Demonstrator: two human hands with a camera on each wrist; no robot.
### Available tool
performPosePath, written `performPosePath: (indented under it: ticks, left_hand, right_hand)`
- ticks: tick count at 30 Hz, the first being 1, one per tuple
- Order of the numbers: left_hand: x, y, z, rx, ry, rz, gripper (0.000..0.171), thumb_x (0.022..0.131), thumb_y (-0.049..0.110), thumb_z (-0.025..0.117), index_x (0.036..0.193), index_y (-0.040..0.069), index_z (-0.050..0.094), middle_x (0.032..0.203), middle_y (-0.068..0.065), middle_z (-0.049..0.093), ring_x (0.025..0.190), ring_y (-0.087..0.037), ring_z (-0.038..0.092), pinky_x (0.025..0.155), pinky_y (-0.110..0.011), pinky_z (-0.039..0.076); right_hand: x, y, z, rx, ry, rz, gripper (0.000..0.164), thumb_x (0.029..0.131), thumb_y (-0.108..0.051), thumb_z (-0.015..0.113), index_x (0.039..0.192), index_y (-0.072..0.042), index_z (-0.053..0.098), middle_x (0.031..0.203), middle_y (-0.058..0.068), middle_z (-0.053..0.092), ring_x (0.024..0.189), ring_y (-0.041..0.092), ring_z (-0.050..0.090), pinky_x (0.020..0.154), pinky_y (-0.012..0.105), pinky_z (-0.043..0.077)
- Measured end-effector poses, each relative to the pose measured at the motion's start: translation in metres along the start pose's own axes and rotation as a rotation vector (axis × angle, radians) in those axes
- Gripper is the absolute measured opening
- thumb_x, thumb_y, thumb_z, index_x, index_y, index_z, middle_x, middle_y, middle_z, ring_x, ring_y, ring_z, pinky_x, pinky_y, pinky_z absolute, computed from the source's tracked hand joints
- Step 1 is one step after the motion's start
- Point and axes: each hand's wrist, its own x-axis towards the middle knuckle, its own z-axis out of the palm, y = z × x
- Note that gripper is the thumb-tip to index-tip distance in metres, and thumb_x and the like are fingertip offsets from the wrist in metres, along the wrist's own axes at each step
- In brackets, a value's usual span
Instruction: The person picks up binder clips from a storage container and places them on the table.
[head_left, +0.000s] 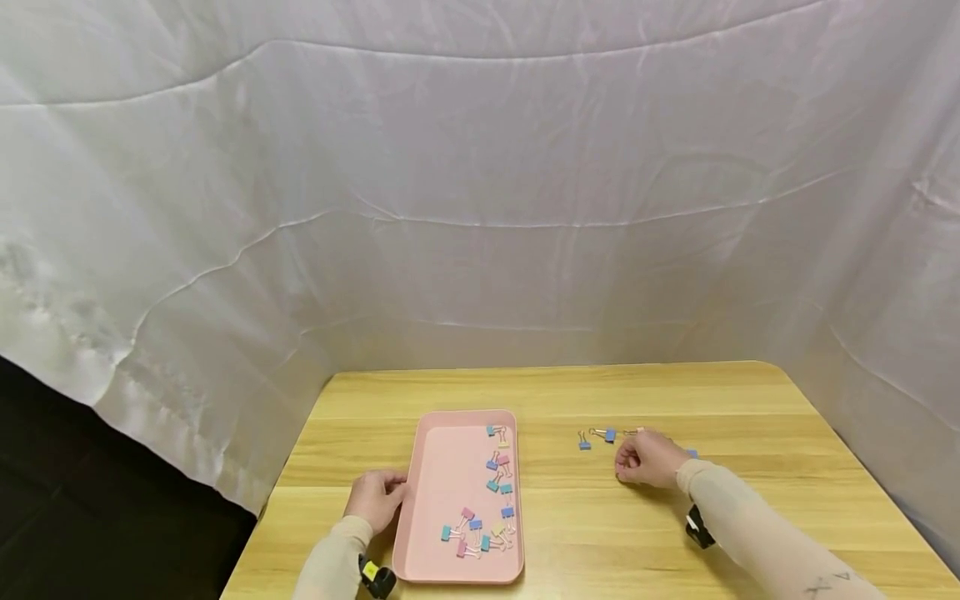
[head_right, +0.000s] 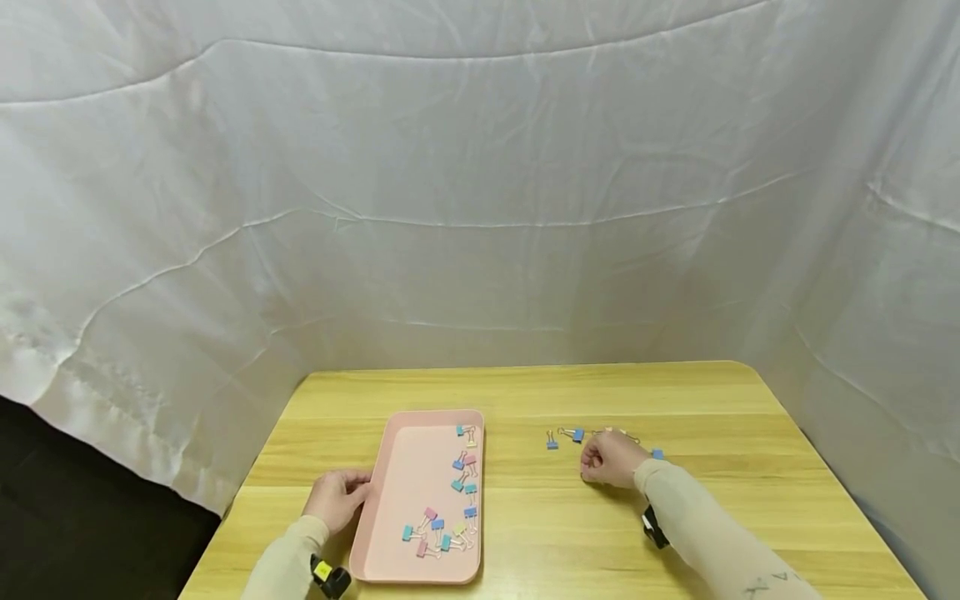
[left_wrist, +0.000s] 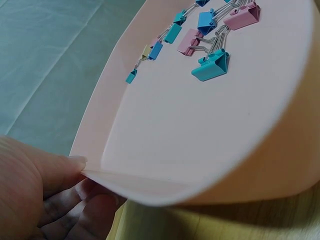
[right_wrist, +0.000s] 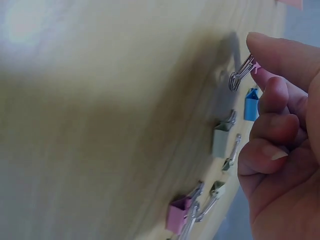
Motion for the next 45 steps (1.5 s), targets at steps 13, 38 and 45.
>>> performPosePath:
  ticks: [13, 38, 45]
  left_hand:
    - [0.0, -0.002, -0.002, -0.001, 0.0, 0.01, 0.017, 0.086, 0.006, 0.068, 0.101, 0.0, 0.073, 0.081, 0.0, 0.069, 0.072, -0.013, 0.062, 0.064, -0.031, 0.052]
    - [-0.002, -0.003, -0.004, -0.011, 0.009, 0.002, 0.015, 0.086, 0.006, 0.068, 0.099, 0.002, 0.074, 0.08, -0.001, 0.07, 0.071, -0.013, 0.062, 0.063, -0.03, 0.052]
    - [-0.001, -0.002, -0.001, -0.013, 0.012, 0.003, 0.015, 0.086, 0.007, 0.069, 0.099, 0.001, 0.074, 0.079, 0.0, 0.069, 0.07, -0.011, 0.061, 0.062, -0.028, 0.051]
  right_hand:
    - [-0.004, -0.005, 0.001, -0.017, 0.03, -0.002, 0.01, 0.08, -0.014, 0.074, 0.077, -0.02, 0.066, 0.058, -0.015, 0.049, 0.054, -0.001, 0.044, 0.097, 0.063, 0.036]
    - [0.083, -0.145, 0.034, 0.138, -0.036, -0.12, 0.036, 0.083, -0.029, 0.076, 0.111, -0.007, 0.071, 0.057, -0.008, 0.046, 0.049, 0.002, 0.036, 0.053, 0.021, 0.038]
    - [0.103, -0.184, 0.055, 0.131, -0.119, -0.181, 0.034, 0.081, -0.026, 0.078, 0.108, -0.005, 0.072, 0.057, -0.01, 0.045, 0.051, 0.001, 0.039, 0.055, 0.018, 0.038]
